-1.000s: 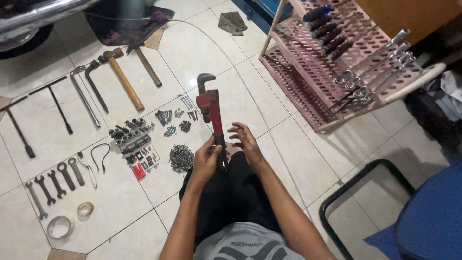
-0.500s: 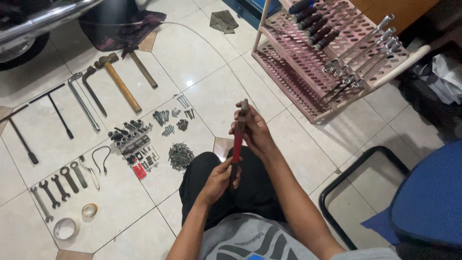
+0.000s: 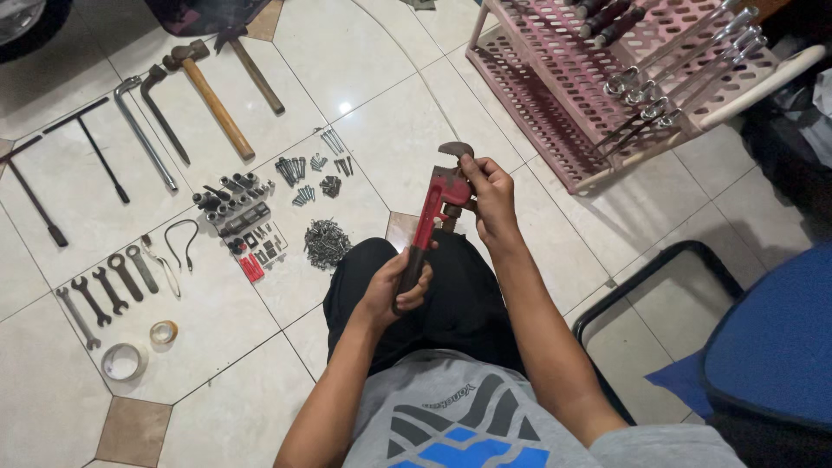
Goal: The person sits on the floor and organizes various hand tools, including screwdrivers, wrenches, hammers, and sockets, by placing them into a pink plastic storage rack. They pick up each tool from the floor, briefly inspect it, and arrange it in the rack.
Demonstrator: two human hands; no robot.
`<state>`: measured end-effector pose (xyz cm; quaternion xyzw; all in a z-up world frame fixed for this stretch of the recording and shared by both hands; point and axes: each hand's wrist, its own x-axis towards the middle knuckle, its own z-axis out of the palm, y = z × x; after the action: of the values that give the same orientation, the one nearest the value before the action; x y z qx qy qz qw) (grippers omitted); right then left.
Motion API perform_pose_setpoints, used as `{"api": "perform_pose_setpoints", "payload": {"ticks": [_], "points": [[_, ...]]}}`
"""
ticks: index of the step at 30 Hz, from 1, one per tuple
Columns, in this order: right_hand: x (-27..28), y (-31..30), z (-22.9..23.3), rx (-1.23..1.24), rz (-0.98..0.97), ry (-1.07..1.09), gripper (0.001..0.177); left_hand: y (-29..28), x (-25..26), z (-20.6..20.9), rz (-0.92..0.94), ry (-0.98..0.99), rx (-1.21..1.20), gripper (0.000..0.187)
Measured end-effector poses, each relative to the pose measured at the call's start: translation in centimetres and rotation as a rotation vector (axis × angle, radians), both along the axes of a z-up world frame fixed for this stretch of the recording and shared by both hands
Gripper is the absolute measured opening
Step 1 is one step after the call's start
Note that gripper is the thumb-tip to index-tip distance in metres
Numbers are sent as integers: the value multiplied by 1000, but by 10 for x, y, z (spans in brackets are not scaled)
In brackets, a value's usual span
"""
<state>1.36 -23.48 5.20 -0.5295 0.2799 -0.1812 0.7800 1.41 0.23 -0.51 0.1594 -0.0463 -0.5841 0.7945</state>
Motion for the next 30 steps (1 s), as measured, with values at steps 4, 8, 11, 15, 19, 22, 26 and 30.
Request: {"api": "perform_pose_setpoints", "payload": {"ticks": [4,8,11,15,19,22,26,30], "points": [[2,-3,-1,29,18,4,23,-1,-1,-2,22,-27,23,49],[15,-13,-1,36,38,-42,23,-7,-1,-2,47,-40,-1,48],[25,-21,-3,39,49,-65,23,-14,1,1,63,-21,-21,49],[33,-23,-8,123,57,-112,23,-19,9,12,96,-68,14,50],[39,-8,-11,230,60,-195,35,-28,17,24,240,-406,399,49],[45,5,-10,291,71,-227,53,-38,12,28,327,-580,557,47],[49,10,-2,466,149,-325,71,-48,9,32,555,-946,775,49],[50,7,-2,410,205,-263,61,-37,15,42,664,-1248,802,46]]}}
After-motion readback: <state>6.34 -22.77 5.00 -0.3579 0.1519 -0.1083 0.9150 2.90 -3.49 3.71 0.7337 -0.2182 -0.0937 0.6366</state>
